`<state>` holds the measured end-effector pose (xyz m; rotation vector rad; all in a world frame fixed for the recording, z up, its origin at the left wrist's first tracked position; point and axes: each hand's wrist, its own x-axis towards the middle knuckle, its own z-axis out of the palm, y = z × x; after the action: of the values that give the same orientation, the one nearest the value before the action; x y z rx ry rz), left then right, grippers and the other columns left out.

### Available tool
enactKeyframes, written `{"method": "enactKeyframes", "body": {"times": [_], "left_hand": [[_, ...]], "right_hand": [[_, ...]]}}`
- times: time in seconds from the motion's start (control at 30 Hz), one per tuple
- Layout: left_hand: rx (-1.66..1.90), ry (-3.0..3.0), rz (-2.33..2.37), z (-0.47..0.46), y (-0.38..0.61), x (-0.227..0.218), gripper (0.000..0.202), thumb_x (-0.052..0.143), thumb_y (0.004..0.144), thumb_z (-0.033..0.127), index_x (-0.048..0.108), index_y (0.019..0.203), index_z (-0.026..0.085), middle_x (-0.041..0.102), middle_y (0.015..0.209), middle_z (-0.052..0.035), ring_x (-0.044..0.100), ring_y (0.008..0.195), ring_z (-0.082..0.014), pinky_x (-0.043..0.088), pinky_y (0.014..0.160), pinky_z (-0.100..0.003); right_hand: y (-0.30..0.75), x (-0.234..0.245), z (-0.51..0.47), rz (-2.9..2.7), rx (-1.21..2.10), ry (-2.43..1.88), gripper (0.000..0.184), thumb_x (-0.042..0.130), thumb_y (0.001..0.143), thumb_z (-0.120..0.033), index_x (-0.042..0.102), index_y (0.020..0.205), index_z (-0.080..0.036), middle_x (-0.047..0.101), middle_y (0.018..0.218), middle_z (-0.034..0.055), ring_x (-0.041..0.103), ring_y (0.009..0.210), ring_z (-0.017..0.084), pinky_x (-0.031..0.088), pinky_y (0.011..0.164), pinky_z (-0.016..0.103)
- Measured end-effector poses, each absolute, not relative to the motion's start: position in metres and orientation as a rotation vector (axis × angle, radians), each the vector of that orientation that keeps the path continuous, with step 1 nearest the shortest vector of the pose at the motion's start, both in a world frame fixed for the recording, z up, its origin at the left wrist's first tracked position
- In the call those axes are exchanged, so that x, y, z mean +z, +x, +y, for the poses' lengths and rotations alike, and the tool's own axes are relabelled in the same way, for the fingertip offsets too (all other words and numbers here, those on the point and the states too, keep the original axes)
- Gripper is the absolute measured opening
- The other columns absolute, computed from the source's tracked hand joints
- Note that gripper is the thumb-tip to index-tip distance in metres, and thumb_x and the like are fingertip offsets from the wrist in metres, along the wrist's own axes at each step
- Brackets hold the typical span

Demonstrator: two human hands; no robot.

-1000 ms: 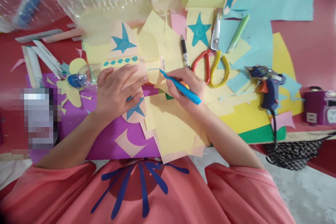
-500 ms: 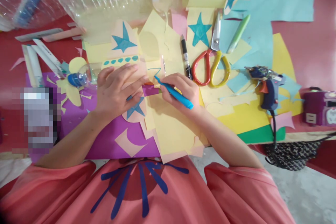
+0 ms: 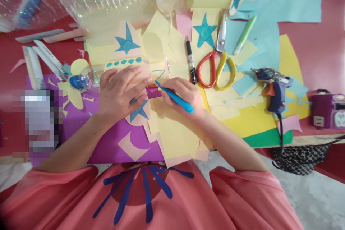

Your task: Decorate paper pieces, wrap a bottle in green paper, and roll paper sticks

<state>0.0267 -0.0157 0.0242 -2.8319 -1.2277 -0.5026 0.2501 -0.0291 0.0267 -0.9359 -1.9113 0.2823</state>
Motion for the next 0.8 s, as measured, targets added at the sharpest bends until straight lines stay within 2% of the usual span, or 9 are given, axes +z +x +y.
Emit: {"method": "enactKeyframes", "body": {"times": [0.13, 0.37, 0.63, 0.8], "left_hand": [[-0.475, -2.877, -1.256, -0.016, 0.026, 0.025, 0.046, 0.031, 0.100, 0.038, 0.038, 0.145, 0.033, 0.044, 0.151, -0.0019, 0.041, 0.140, -0.0246, 0.023, 0.118, -0.048], [-0.465, -2.812, -1.179, -0.016, 0.026, 0.024, 0.045, 0.033, 0.099, 0.035, 0.037, 0.144, 0.033, 0.045, 0.150, -0.0030, 0.042, 0.139, -0.0219, 0.027, 0.116, -0.045], [-0.465, -2.828, -1.180, -0.016, 0.024, 0.020, 0.048, 0.033, 0.099, 0.035, 0.034, 0.146, 0.034, 0.043, 0.151, -0.0018, 0.039, 0.141, -0.0221, 0.026, 0.117, -0.048], [-0.529, -2.879, -1.240, -0.016, 0.026, 0.024, 0.044, 0.037, 0.097, 0.037, 0.044, 0.141, 0.035, 0.048, 0.148, -0.0020, 0.044, 0.137, -0.0243, 0.028, 0.116, -0.050]], "right_hand": [[0.252, 0.032, -0.031, -1.916, 0.339, -0.954, 0.009, 0.063, 0.084, -0.016, 0.063, 0.090, -0.022, 0.073, 0.078, 0.0009, 0.070, 0.069, 0.013, 0.058, 0.062, 0.025], [0.256, 0.035, -0.028, -1.695, 0.325, -1.072, 0.006, 0.064, 0.086, -0.026, 0.066, 0.090, -0.023, 0.071, 0.076, -0.0002, 0.069, 0.062, 0.014, 0.059, 0.054, 0.027], [0.256, 0.038, -0.023, -1.700, 0.389, -1.135, 0.009, 0.066, 0.085, -0.024, 0.067, 0.093, -0.022, 0.074, 0.085, -0.0004, 0.073, 0.075, 0.014, 0.062, 0.066, 0.027], [0.255, 0.038, -0.022, -1.710, 0.396, -1.187, 0.009, 0.066, 0.085, -0.027, 0.069, 0.093, -0.024, 0.074, 0.086, 0.0007, 0.072, 0.074, 0.015, 0.062, 0.066, 0.028]]}}
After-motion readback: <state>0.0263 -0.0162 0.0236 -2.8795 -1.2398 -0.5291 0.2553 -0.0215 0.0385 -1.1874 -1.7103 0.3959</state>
